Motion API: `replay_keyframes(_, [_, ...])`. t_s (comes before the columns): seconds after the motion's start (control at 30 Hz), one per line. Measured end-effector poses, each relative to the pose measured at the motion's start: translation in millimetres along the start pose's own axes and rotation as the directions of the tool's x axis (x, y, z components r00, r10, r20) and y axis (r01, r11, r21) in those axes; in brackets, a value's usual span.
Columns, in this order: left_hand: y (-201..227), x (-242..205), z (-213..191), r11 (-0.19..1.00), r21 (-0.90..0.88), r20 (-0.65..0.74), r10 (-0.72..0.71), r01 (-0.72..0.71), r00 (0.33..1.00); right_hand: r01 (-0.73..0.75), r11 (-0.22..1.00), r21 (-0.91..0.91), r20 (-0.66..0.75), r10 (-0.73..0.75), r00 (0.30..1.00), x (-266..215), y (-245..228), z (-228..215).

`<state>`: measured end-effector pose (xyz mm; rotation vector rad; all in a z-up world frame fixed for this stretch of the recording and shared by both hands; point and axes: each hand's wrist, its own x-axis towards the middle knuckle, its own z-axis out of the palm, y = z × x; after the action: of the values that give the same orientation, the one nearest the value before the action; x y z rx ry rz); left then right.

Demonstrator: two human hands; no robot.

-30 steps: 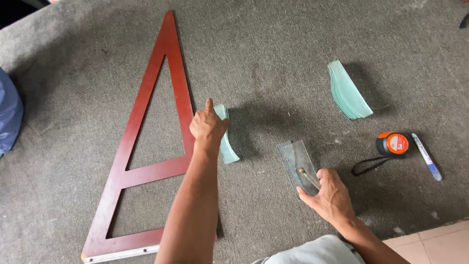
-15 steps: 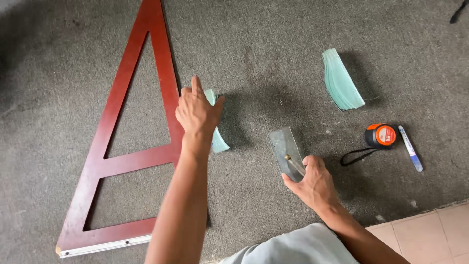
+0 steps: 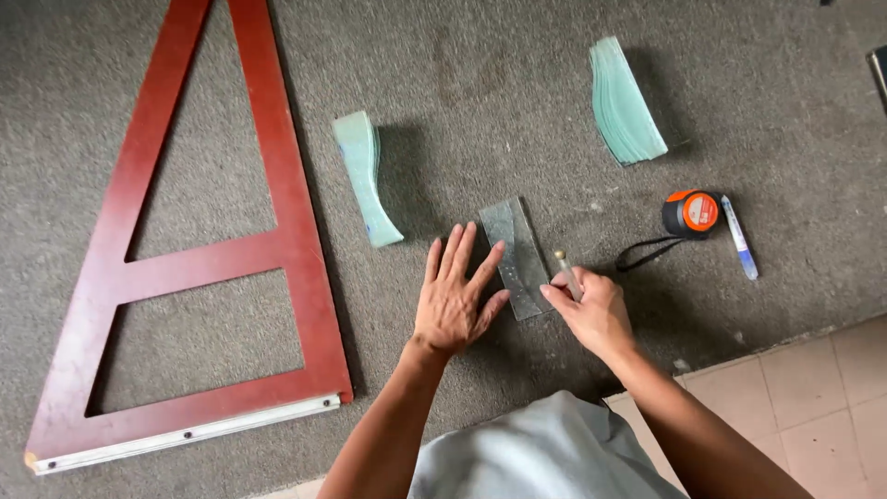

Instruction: Cutting and breaking glass pieces using a hand-held glass cutter on a workbench.

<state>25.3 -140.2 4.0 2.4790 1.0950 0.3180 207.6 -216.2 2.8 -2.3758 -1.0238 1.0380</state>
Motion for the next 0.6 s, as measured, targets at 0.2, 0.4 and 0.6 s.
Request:
replay_keyframes(0.2, [-1.1,2.9,12.4,0.995,0.093,0.112,-0.046,0.035,0.993,0.008,0.998,0.065,0.008,-0.008,1.0,0.4,0.0,1.4])
replay_keyframes(0.4, [-0.6,3.7,9.9,0.994,0.095,0.147,-0.062,0.048,0.987,0.01,0.998,0.066,-0.001,-0.01,1.0,-2.3,-2.9,2.0])
replay_keyframes(0.6, [-5.5,1.5,16.0,0.997,0.07,0.057,-0.016,0.012,0.998,0.009,0.999,0.032,-0.012,-0.008,1.0,-3.1,-5.1,2.6])
